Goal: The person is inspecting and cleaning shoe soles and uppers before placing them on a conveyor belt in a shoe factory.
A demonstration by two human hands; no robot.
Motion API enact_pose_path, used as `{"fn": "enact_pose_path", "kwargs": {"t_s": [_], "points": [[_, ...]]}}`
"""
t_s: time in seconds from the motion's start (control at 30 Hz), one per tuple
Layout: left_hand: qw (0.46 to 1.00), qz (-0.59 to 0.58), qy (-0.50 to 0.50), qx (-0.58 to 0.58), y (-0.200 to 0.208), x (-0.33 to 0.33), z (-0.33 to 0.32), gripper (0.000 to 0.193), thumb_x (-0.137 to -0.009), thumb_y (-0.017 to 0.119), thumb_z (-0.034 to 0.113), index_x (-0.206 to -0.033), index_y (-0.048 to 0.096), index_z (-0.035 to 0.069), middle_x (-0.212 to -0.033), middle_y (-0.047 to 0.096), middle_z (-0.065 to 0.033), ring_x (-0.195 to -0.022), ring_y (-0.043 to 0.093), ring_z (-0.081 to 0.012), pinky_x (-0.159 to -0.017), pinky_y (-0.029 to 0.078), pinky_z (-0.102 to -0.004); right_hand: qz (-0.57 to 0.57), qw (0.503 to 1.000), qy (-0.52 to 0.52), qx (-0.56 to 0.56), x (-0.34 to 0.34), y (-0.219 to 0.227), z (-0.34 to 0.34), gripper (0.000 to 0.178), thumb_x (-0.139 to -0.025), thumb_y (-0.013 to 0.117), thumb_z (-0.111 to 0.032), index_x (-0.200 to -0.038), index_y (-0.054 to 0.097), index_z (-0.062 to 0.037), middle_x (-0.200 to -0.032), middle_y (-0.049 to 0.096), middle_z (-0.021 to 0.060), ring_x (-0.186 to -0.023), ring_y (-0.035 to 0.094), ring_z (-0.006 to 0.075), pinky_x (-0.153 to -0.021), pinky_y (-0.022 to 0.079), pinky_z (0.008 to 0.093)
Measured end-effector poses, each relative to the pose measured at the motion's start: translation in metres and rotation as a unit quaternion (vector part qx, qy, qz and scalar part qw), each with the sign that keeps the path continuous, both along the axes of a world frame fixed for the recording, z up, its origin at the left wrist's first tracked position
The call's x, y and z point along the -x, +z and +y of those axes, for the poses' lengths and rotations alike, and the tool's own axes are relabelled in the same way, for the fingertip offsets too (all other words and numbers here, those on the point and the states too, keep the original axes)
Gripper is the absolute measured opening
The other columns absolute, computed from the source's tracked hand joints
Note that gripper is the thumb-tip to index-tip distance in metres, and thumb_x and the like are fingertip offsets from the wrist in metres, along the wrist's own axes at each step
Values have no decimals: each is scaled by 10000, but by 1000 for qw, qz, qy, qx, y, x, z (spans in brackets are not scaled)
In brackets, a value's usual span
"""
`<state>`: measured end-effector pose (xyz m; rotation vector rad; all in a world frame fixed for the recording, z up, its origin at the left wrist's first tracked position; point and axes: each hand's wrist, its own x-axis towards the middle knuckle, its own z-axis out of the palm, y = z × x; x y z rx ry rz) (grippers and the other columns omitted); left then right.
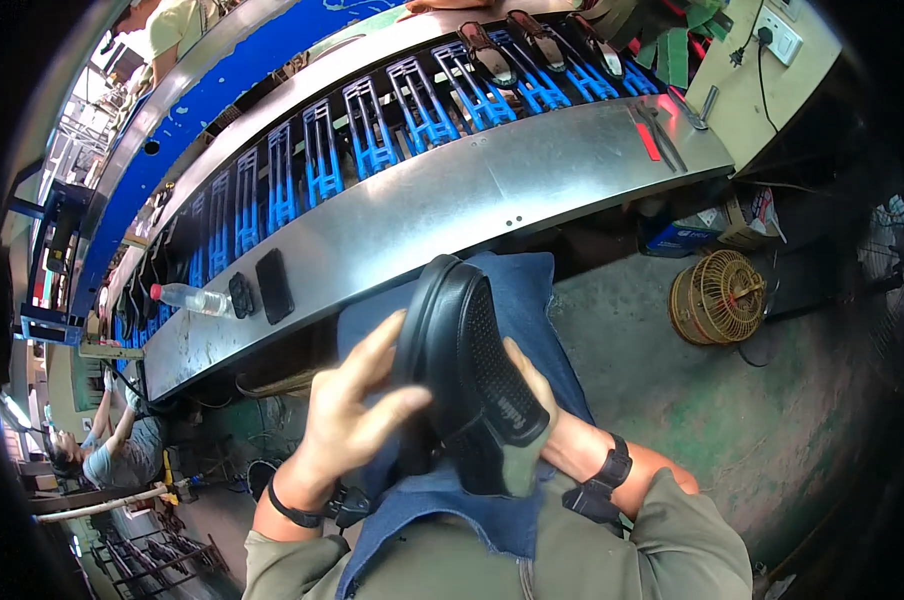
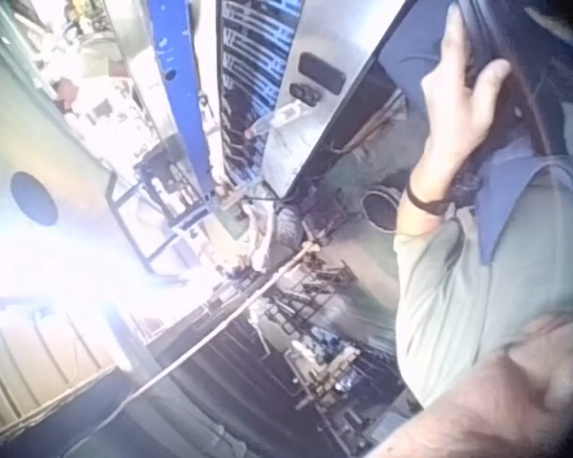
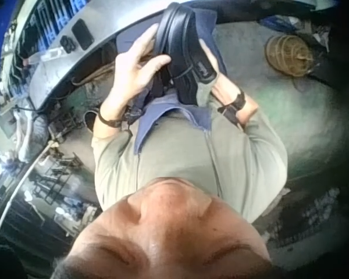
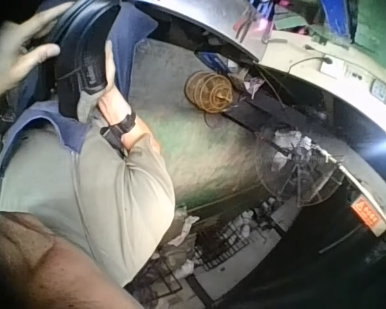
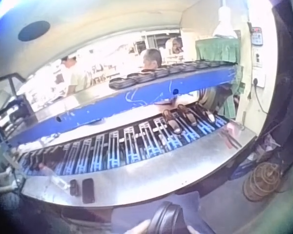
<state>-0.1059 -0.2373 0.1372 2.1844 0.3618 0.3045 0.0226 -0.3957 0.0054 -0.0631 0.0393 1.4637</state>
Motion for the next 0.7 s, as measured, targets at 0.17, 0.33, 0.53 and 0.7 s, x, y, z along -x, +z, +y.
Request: {"fn": "enact_pose_path", "kwargs": {"t_s": [0.17,0.33,0.53,0.7], "points": [[1000,7,-18,-12,9,-1,4,658,-875,729,42,-1467,455,-42,-891,665,-197,-696,685,-220,-693,548,-301,0,1000,-23,7,1,-1,3,555,-1090,377,-424,-1420,506,3,-1328,624,177,-1151,660,284,-979,565,426],[994,-26,2,-102,1,5,-9,709,-824,721,36,-1465,439,-72,-758,659,-181,-626,680,-292,-621,533,-356,-57,995,-41,65,4,-7,4,548,-1095,364,-417,-1396,525,12,-1301,640,170,-1142,662,255,-987,559,401],[993,-70,66,74,5,14,-17,914,-832,765,107,-1561,238,-56,-1351,588,-264,-1043,704,-280,-908,554,-343,-134,987,-19,85,-5,13,17,568,-1104,313,-426,-1406,520,9,-1303,634,169,-1146,650,235,-1018,526,368],[834,-226,247,439,-66,15,12,777,-829,813,388,-1389,441,-2,-1259,598,-159,-1097,647,-250,-946,542,-378,-742,647,-52,167,22,70,54,746,-944,615,-510,-1354,392,72,-1309,545,314,-1197,578,429,-1001,466,495]]}}
